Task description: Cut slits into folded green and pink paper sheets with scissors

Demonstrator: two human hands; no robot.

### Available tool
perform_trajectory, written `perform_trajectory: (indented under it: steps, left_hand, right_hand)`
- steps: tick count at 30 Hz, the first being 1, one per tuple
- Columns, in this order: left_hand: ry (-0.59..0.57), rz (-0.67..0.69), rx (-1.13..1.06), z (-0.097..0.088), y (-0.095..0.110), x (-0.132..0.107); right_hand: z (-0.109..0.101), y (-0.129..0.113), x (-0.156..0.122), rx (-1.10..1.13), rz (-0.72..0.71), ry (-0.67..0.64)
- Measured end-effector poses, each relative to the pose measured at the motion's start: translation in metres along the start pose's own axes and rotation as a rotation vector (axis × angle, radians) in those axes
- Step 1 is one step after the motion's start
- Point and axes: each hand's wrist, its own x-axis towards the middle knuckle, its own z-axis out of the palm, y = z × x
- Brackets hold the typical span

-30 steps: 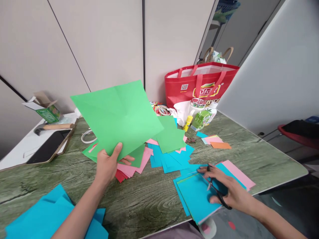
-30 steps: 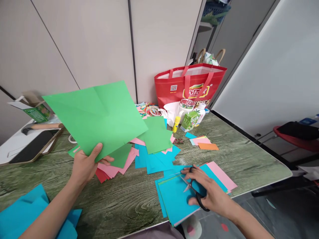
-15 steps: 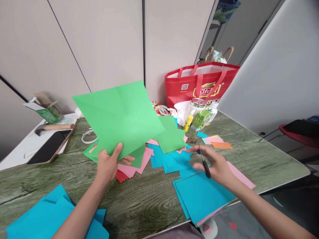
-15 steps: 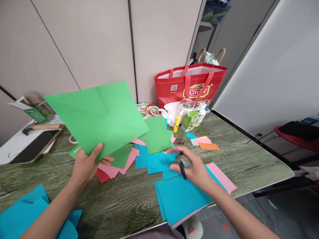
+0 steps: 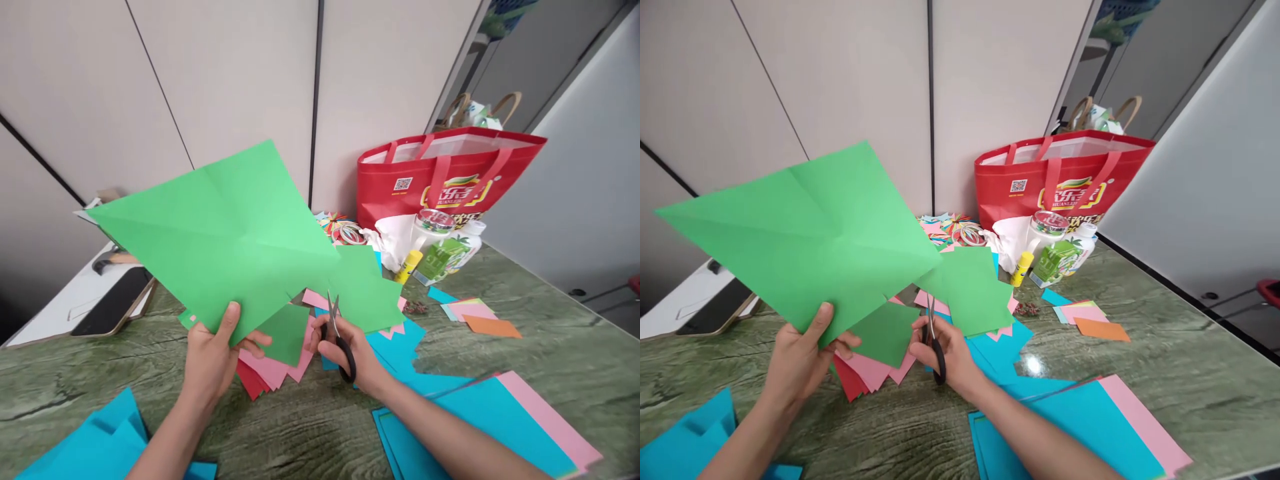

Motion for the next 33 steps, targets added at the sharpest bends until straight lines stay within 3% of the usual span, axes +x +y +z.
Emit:
perform_trajectory:
  steps: [5,8,14,23,29,33]
  left_hand:
    - [-0.023,-0.068,0.044,0.004,-0.004,-0.005]
    - [-0.095,-0.129,0.058,0.007,-0.009,-0.007]
    - [-0.226,-0.199,0.081,0.007,-0.014,-0.009]
    - [-0.2,-0.194,0.096,0.004,-0.023,-0.007]
    - [-0.298,-0.198,0.192,0.0,-0.03,-0.008]
    - [-0.286,-0.199,0.213,0.003,-0.028,-0.011]
  right_hand:
    - [0.001,-0.004,-0.004,-0.025,0.079,-0.135]
    - [0.004,-0.005,-0.008,-0.02,0.111,-0.179]
    - [0.003,-0.009,-0.01,0.038,0.16,-0.147]
    - [0.003,-0.008,-0.009,0.08,0.241,-0.134]
    - [0.004,-0.013,-0.008,0.035,0.247,-0.111]
    - [0.006,-0.012,-0.008,0.012,0.248,-0.073]
